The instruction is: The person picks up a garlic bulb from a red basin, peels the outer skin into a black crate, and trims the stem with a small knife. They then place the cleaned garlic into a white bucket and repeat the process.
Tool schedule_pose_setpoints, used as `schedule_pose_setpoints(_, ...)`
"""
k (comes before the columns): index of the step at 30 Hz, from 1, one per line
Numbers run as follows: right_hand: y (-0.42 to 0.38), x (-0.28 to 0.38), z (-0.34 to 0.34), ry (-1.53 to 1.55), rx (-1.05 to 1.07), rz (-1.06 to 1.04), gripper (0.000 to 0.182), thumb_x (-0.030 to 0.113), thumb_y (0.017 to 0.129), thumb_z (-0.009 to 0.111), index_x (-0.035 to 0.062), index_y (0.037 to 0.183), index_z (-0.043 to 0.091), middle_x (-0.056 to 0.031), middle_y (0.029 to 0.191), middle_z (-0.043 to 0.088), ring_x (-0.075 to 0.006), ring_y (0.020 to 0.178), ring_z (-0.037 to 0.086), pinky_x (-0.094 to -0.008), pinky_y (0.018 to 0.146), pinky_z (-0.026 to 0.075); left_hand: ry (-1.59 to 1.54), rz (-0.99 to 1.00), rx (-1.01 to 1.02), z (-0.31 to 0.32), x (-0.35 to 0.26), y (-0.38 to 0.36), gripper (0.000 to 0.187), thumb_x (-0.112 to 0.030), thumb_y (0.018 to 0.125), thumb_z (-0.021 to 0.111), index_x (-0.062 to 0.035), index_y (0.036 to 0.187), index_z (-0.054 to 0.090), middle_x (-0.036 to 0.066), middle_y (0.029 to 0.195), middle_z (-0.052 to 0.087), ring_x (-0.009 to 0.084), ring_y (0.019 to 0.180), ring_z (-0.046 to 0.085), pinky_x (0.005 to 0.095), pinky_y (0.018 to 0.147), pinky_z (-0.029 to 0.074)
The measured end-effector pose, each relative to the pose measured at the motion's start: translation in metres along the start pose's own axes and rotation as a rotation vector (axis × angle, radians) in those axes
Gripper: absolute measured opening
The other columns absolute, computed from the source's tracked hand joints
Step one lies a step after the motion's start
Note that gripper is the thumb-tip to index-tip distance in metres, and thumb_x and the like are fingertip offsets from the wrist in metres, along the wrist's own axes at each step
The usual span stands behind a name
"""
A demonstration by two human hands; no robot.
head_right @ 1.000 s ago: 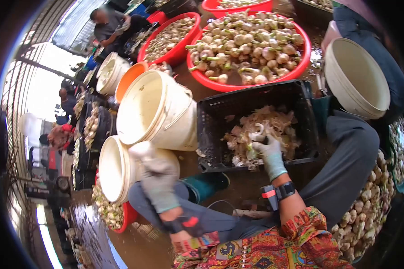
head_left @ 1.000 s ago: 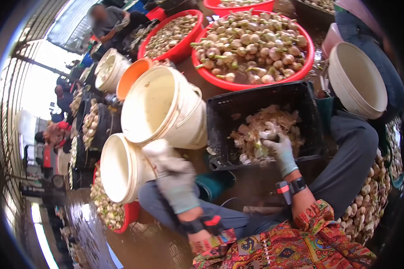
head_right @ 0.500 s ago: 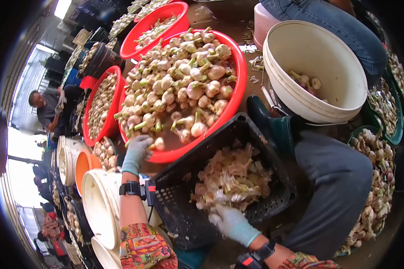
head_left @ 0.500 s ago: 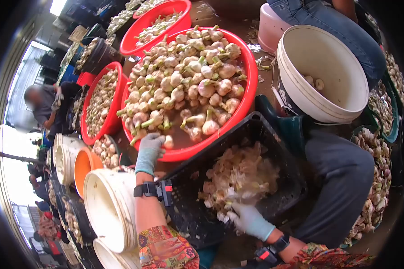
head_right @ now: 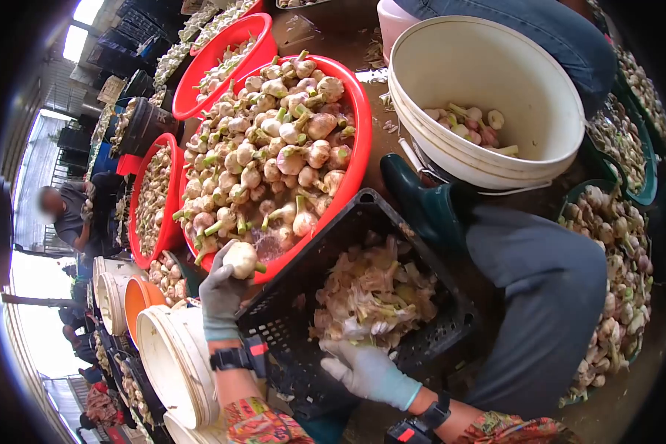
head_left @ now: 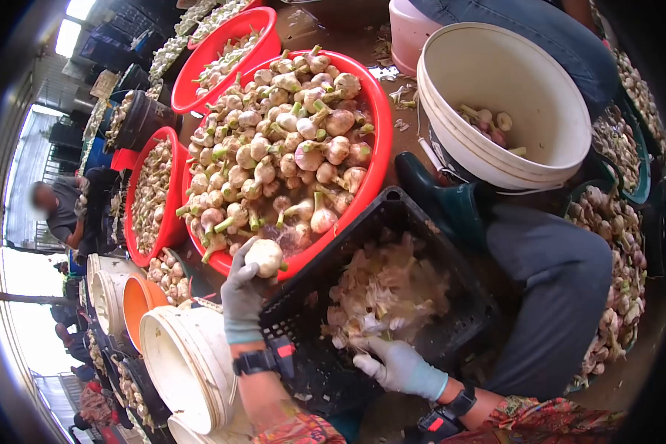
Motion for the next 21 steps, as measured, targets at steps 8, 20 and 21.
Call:
schedule_pose_setpoints(8,-0.037,0.038,0.001,-0.133,0.059,-0.191,0.052,0.028,0.095,0.049,0.0113,0.142,0.033,-0.0241,0.086,0.064,-0.0433,0.076,0.061,-0.0488,0.068,0.048,-0.796,0.002,-0.25,0.072,0.08,-0.2,0.045,-0.043,0.096,0.046,-0.0016,0.11,0.056,0.015,0.103,0.06,0.0219,0.067,0.054,0.0278,0.052,0.044)
schedule_pose_setpoints(20,-0.072,0.016,0.047,-0.326,0.382,-0.126,0.045,0.03,0.097,0.044,0.0137,0.139,0.037,-0.0226,0.097,0.061,-0.0395,0.078,0.061,-0.0449,0.067,0.049,-0.511,-0.034,-0.658,0.069,0.116,-0.279,0.042,-0.043,0.096,0.046,-0.0032,0.096,0.059,0.009,0.074,0.062,0.0147,0.051,0.05,0.0228,0.039,0.036)
schedule_pose_setpoints(21,-0.071,0.013,0.047,-0.172,0.352,-0.124,0.041,0.028,0.097,0.045,0.011,0.134,0.041,-0.0217,0.094,0.063,-0.0389,0.082,0.062,-0.0457,0.07,0.049,-0.494,-0.036,-0.622,0.068,0.116,-0.278,0.042,-0.043,0.096,0.046,-0.0028,0.096,0.059,0.01,0.074,0.062,0.0148,0.05,0.05,0.0229,0.039,0.036)
Point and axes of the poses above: each hand's wrist, its own y-axis towards the middle knuckle, its own z-axis out of the palm, x = y × z, the point moved 7 cm from there along y, towards the middle knuckle
